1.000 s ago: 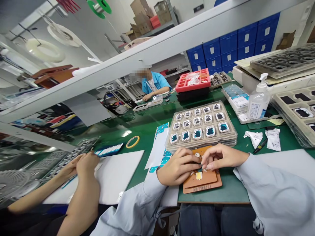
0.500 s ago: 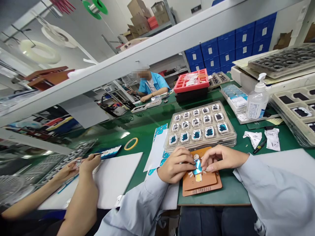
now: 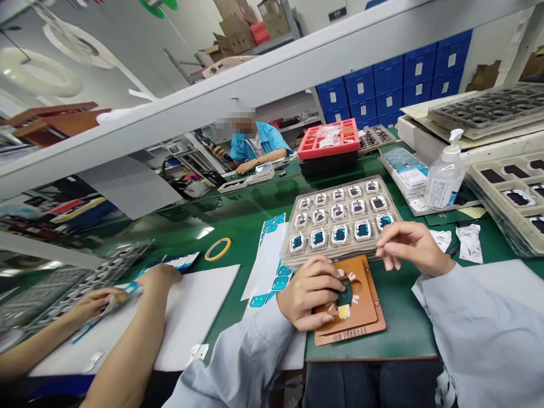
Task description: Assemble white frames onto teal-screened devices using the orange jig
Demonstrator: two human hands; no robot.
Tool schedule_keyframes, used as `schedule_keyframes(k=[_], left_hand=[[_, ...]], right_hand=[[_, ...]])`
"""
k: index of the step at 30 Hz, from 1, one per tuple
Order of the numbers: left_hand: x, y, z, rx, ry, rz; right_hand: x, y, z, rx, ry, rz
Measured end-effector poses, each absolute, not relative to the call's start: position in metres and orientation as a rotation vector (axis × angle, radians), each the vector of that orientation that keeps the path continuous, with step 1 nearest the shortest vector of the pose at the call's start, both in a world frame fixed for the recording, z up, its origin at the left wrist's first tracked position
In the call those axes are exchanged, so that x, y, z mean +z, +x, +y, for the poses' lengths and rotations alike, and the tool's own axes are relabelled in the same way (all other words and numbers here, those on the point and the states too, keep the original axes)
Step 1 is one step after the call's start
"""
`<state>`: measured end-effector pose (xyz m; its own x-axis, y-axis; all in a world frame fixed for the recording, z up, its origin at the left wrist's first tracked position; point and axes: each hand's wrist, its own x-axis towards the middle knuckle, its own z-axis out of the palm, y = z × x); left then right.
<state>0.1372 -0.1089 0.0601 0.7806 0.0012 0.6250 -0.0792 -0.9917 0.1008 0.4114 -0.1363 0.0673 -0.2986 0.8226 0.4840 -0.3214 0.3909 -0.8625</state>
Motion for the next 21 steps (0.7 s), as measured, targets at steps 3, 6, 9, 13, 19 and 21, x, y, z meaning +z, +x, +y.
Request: schedule_keyframes(k=[3, 6, 9, 13, 19, 21], left_hand=[[0.052, 0.141, -0.108, 1.117, 2.803, -0.089], [0.045, 0.139, -0.109, 1.186, 2.745, -0.034], [0.043, 0.135, -0.111, 1.19, 2.699, -0.017], [0.045, 0.132, -0.111, 1.168, 2.687, -0.004], [0.042, 0.13, -0.108, 1.142, 2.686, -0.011], [0.04, 0.13, -0.109, 1.123, 2.686, 0.001]], right_hand=[[0.068, 0.42, -0.13, 0.779, -0.676, -1.479], [0.069, 0.424, -0.116, 0.193, -1.036, -1.667], [0.072, 0.423, -0.101, -0.078, -1.369, -1.93], [0.075, 0.418, -0.089, 0.013, -1.533, -2.067], [0.071, 0.423, -0.077, 0.162, -1.446, -1.969], [0.067, 0.428, -0.069, 0.227, -1.399, -1.88]])
